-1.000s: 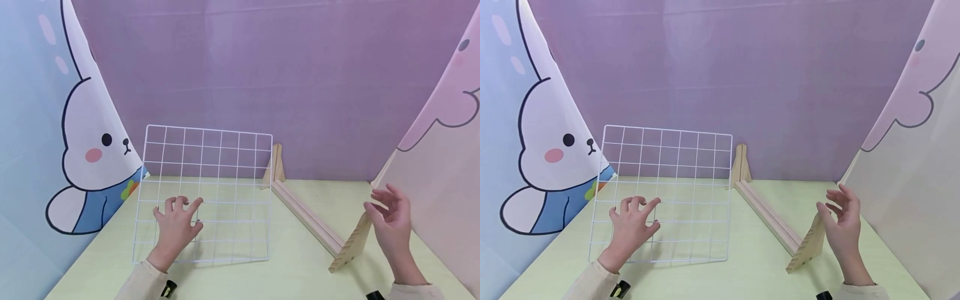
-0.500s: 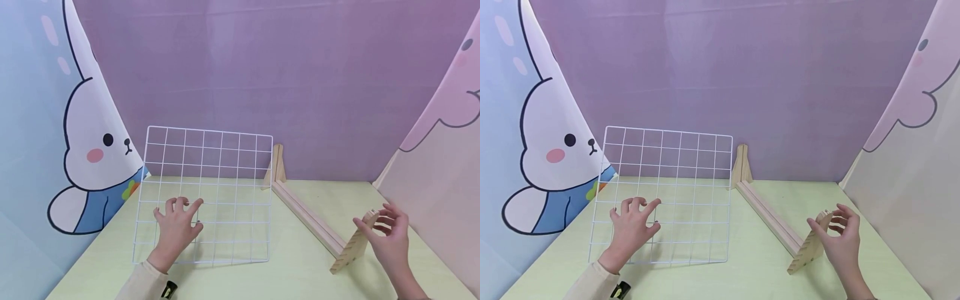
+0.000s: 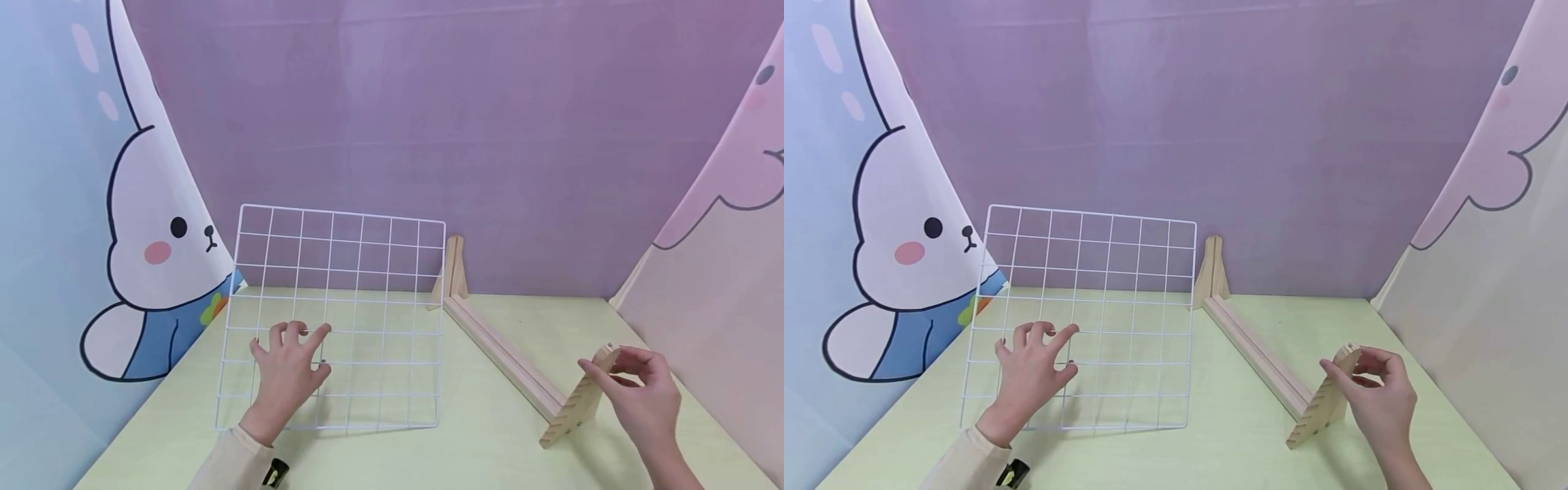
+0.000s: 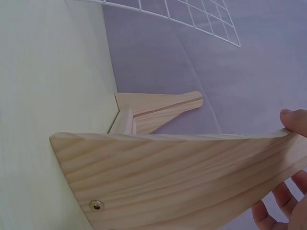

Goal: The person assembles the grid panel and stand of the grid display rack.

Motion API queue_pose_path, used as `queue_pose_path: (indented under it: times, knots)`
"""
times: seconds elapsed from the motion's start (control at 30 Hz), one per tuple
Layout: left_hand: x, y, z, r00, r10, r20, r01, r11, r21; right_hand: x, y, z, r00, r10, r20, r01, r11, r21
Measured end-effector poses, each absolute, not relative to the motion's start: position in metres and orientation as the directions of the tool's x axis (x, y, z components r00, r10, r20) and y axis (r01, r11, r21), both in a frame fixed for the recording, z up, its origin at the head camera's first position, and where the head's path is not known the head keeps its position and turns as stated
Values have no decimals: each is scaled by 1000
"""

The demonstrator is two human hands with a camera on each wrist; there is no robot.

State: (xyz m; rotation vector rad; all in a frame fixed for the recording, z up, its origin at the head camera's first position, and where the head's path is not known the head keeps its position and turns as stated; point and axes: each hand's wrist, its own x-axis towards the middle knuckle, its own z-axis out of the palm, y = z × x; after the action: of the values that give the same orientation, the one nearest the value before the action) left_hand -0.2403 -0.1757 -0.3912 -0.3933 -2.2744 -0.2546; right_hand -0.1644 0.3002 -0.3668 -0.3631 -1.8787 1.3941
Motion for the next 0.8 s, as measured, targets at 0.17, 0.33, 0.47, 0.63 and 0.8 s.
queue_pose_path:
  times: [0.17,0.33,0.47,0.63,0.8]
  knots:
    - [-240,-175,-391,-633,201,747,360,931,54,-163,302,-365,-676,634,376,-175,357,-917]
    - [-240,-175,-390,-629,200,751,361,931,54,-163,301,-363,-678,639,364,-154,361,-920]
    - [-240,-175,-389,-626,200,754,363,930,55,-166,301,-362,-687,634,356,-172,335,-926]
    - [-240,-175,-389,-621,201,757,369,928,56,-170,301,-363,-689,614,385,-205,345,-916]
    - [-240,-175,-389,-622,204,756,377,924,61,-177,302,-363,-704,591,395,-230,337,-913]
